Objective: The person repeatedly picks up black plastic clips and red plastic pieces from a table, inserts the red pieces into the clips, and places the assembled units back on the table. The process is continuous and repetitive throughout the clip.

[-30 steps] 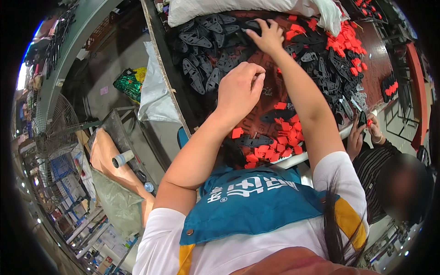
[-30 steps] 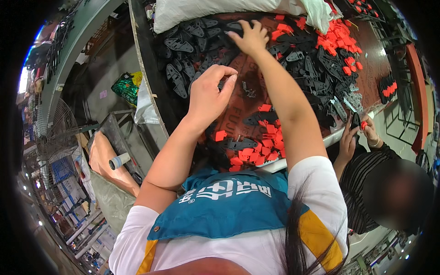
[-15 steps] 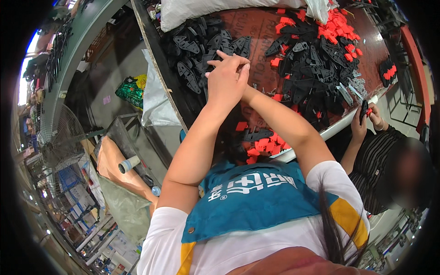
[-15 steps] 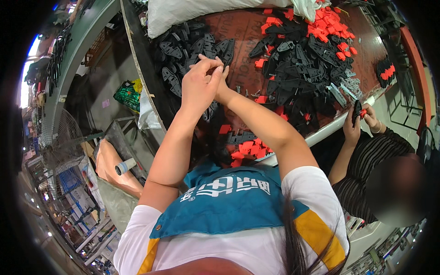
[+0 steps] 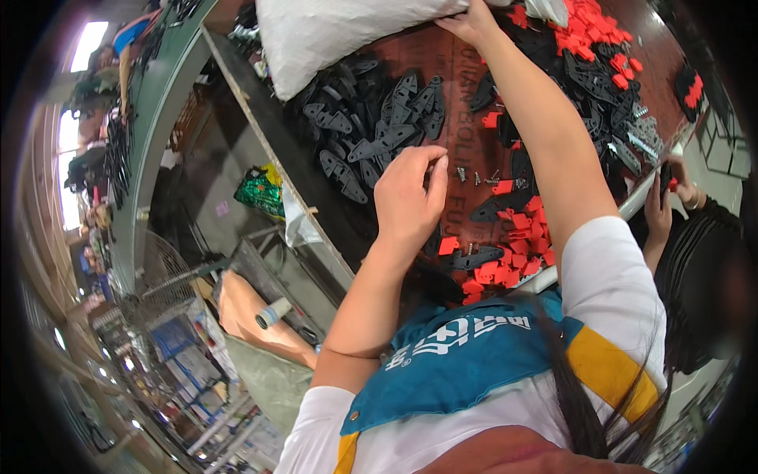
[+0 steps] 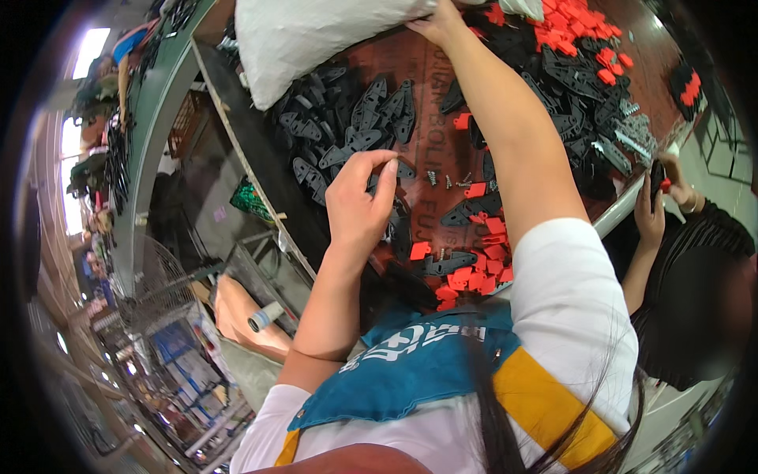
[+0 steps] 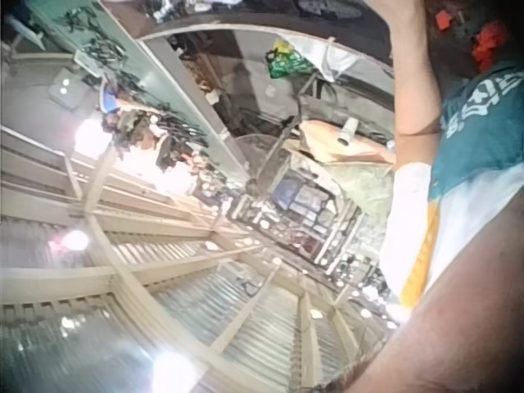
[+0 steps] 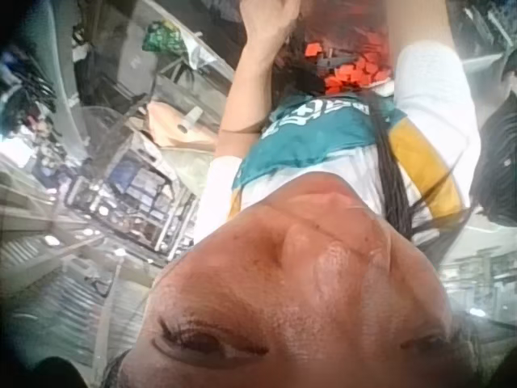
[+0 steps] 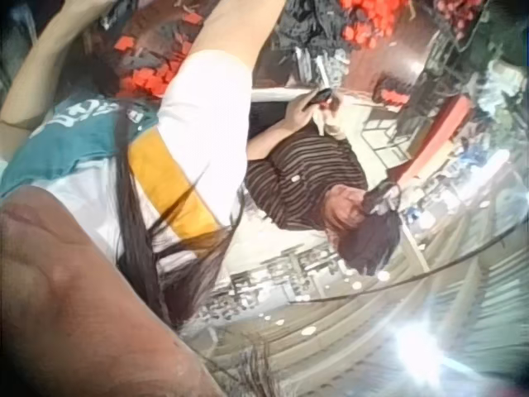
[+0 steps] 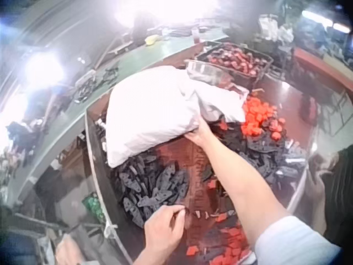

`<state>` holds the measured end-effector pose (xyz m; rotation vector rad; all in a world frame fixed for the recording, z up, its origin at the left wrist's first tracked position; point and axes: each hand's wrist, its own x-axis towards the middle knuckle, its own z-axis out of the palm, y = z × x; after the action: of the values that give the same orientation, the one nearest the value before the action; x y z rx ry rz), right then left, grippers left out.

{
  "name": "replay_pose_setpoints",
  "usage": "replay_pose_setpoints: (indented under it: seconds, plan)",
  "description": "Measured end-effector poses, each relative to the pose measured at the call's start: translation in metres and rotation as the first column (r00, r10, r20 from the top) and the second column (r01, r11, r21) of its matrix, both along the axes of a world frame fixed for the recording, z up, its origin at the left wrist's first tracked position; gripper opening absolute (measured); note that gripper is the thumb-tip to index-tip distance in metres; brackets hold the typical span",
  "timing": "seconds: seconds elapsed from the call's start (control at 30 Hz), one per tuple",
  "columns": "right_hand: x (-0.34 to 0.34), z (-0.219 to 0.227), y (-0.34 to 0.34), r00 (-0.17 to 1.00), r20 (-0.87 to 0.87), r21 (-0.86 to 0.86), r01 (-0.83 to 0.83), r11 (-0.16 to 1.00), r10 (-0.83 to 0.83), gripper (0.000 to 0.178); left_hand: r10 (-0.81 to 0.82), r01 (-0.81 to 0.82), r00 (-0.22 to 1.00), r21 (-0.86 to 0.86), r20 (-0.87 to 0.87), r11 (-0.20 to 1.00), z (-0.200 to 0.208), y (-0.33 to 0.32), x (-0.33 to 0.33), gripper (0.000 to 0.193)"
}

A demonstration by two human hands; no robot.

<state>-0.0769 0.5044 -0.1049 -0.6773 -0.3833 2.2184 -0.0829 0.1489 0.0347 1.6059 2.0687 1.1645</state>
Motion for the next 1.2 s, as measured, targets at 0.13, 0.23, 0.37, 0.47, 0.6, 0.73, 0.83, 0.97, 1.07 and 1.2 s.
replay_pose_setpoints:
  seconds: [0.13, 0.23, 0.37, 0.47, 0.6, 0.73, 0.83, 0.97, 1.07, 1.2]
  plan:
    - [-0.007, 0.046, 0.038, 0.884, -0.467, 0.347, 0.184, 0.920, 0.000, 0.058, -0.071, 0.072, 0.997, 0.016, -0.038, 0.997, -0.001, 0.006, 0.006, 0.008]
    - [-0.002, 0.074, 0.053, 0.947, -0.303, 0.246, 0.187, 0.951, -0.108, 0.057, -0.087, 0.088, 0.995, 0.004, -0.047, 0.996, 0.000, 0.005, 0.008, 0.008]
    - [-0.004, 0.096, 0.025, 0.978, -0.134, 0.229, 0.190, 0.955, -0.162, 0.055, -0.076, 0.076, 0.996, 0.006, -0.039, 0.997, -0.003, 0.003, 0.008, 0.008]
    - [0.006, 0.081, 0.035, 0.998, 0.046, 0.164, 0.042, 0.986, -0.050, 0.054, -0.063, 0.065, 0.996, 0.028, -0.060, 0.997, -0.004, 0.006, 0.007, 0.007]
    - [0.014, 0.018, 0.013, 0.935, 0.335, 0.460, -0.271, 0.846, 0.117, 0.034, -0.054, 0.054, 0.997, -0.005, -0.052, 0.999, -0.008, 0.005, 0.004, 0.010]
    - [0.024, -0.023, 0.010, 0.226, 0.813, 0.335, -0.935, 0.114, -0.537, 0.033, -0.075, 0.073, 0.996, -0.037, -0.056, 0.997, -0.004, 0.009, 0.007, 0.009]
    - [0.019, -0.033, -0.014, 0.189, 0.621, 0.241, -0.970, -0.044, -0.761, 0.046, -0.062, 0.062, 0.996, -0.013, -0.058, 0.998, -0.004, 0.006, 0.006, 0.009]
    - [-0.006, -0.004, -0.051, -0.105, 0.788, 0.059, -0.968, 0.245, -0.607, 0.067, -0.075, 0.075, 0.995, -0.008, -0.070, 0.997, 0.000, 0.006, 0.006, 0.008]
    - [-0.012, -0.002, -0.051, -0.162, 0.618, 0.086, -0.959, 0.271, -0.769, 0.060, -0.102, 0.102, 0.990, 0.003, -0.098, 0.995, 0.002, 0.004, 0.008, 0.009]
    - [-0.002, -0.006, -0.029, -0.044, 0.398, 0.153, -0.982, 0.114, -0.916, 0.045, -0.124, 0.124, 0.990, -0.007, -0.063, 0.992, 0.010, 0.003, 0.011, 0.011]
